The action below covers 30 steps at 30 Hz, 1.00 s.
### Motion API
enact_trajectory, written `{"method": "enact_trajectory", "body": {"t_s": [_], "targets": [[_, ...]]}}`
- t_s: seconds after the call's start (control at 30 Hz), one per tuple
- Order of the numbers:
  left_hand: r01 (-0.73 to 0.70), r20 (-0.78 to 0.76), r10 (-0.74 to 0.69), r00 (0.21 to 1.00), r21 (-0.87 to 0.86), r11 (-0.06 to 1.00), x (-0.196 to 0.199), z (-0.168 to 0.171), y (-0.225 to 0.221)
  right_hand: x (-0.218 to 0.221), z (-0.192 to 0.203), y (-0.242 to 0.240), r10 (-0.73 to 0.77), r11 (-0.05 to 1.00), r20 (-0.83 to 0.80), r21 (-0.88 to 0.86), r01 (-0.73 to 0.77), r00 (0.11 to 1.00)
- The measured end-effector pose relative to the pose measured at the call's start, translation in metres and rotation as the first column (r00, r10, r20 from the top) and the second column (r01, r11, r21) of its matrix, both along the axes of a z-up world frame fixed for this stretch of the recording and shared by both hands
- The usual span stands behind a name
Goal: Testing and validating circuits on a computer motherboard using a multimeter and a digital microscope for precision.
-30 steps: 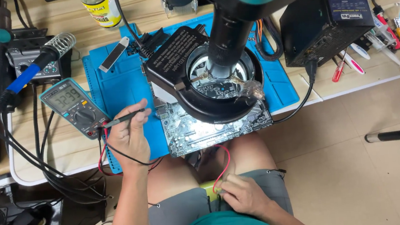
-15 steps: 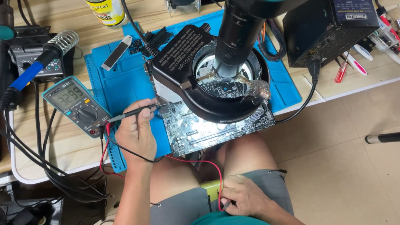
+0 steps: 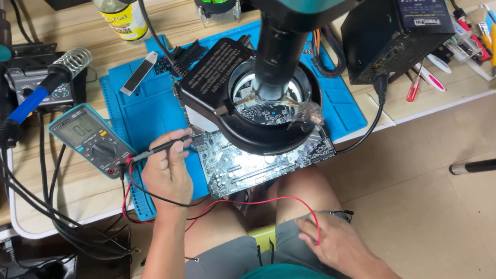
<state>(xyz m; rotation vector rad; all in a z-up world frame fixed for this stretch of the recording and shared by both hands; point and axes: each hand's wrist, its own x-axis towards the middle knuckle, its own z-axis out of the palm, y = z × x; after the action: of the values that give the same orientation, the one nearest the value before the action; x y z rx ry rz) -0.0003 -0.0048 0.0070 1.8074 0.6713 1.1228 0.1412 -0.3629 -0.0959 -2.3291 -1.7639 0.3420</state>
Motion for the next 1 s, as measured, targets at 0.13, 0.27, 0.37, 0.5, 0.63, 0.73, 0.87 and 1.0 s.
{"method": "enact_trajectory", "body": {"t_s": [0.13,0.27,0.37,0.5,0.63,0.73,0.87,1.0], "targets": [[-0.017,-0.022,0.018,1.000,0.029,0.999,0.001,0.004,-0.001,0.018,0.044,-0.006,-0.145,0.987,0.102,0.088,0.136,0.984],[-0.027,-0.149,0.036,0.988,0.058,0.998,0.002,0.017,0.004,0.030,0.093,0.000,-0.219,0.854,-0.103,0.462,0.242,0.970],[-0.047,-0.198,0.070,0.978,0.116,0.992,0.006,0.017,0.007,0.033,0.110,0.011,-0.141,0.730,-0.252,0.627,0.273,0.957],[-0.073,-0.090,0.082,0.993,0.102,0.992,0.013,0.012,0.002,0.036,0.146,0.054,0.026,0.619,-0.325,0.747,0.240,0.945],[-0.095,-0.082,0.107,0.991,0.142,0.985,0.015,0.002,0.004,0.052,0.151,0.102,0.127,0.542,-0.413,0.790,0.285,0.902],[-0.077,-0.089,0.090,0.992,0.141,0.987,0.015,0.002,0.004,0.064,0.143,0.133,0.216,0.532,-0.440,0.802,0.273,0.872],[-0.077,-0.103,0.092,0.990,0.141,0.987,0.016,-0.001,0.006,0.077,0.126,0.151,0.198,0.579,-0.491,0.757,0.302,0.848],[-0.075,-0.072,0.083,0.994,0.101,0.992,0.014,0.001,0.006,0.084,0.108,0.149,0.190,0.614,-0.547,0.714,0.336,0.815]]}}
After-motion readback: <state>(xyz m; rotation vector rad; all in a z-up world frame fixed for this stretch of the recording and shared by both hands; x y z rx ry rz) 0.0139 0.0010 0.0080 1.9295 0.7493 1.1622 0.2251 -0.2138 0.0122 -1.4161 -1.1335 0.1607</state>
